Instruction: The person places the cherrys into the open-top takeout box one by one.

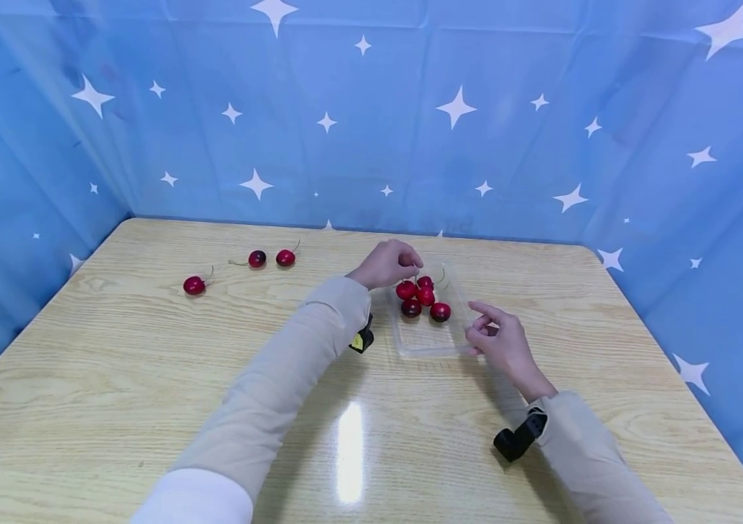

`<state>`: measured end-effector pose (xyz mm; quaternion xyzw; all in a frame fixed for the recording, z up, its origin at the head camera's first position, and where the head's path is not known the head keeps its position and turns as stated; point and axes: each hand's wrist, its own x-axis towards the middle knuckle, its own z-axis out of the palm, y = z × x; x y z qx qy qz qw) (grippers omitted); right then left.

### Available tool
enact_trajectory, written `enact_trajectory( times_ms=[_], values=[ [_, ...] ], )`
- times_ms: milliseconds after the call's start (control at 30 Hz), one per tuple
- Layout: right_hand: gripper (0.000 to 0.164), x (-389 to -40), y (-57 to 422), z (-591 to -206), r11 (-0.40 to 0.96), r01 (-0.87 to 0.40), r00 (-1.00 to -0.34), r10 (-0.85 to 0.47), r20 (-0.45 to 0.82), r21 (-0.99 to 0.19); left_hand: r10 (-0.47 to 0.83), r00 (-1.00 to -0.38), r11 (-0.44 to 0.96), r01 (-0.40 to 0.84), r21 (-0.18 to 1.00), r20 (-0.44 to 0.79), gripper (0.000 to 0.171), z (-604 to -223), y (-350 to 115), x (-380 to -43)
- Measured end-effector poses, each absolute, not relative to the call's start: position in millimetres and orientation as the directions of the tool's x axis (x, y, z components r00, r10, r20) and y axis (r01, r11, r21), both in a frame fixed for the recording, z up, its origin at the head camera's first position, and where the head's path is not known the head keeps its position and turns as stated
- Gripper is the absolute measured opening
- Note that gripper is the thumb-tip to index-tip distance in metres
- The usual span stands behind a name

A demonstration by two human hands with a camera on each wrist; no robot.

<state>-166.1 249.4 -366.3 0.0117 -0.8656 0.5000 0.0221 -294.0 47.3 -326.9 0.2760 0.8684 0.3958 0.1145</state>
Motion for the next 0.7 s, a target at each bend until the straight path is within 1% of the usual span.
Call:
enact_trajectory(
  times_ms=[233, 400, 600, 700],
  values=[
    [0.047, -166.4, 248.6, -365.8, 0.487, -0.046, -0.998, 0.006, 0.055, -0.872, 0.565, -0.824, 0.532, 0.389, 0.752, 0.026, 0.018, -330.3, 52.4, -291.0],
    [0.047, -166.1, 248.8, -365.6, 0.488, -0.050, -0.998, 0.003, 0.059, -0.871, 0.542, -0.840, 0.548, 0.370, 0.750, 0.018, 0.018, -335.3, 55.4, -291.9],
    [0.047, -166.1, 248.1, -364.4, 0.476, -0.050, -0.998, 0.003, 0.059, -0.878, 0.515, -0.857, 0.553, 0.336, 0.762, 0.004, 0.021, -337.6, 55.6, -293.0],
    [0.047, -165.6, 248.0, -363.8, 0.480, -0.048, -0.998, 0.004, 0.057, -0.876, 0.514, -0.858, 0.542, 0.338, 0.769, 0.015, 0.023, -337.4, 54.9, -292.4]
  ],
)
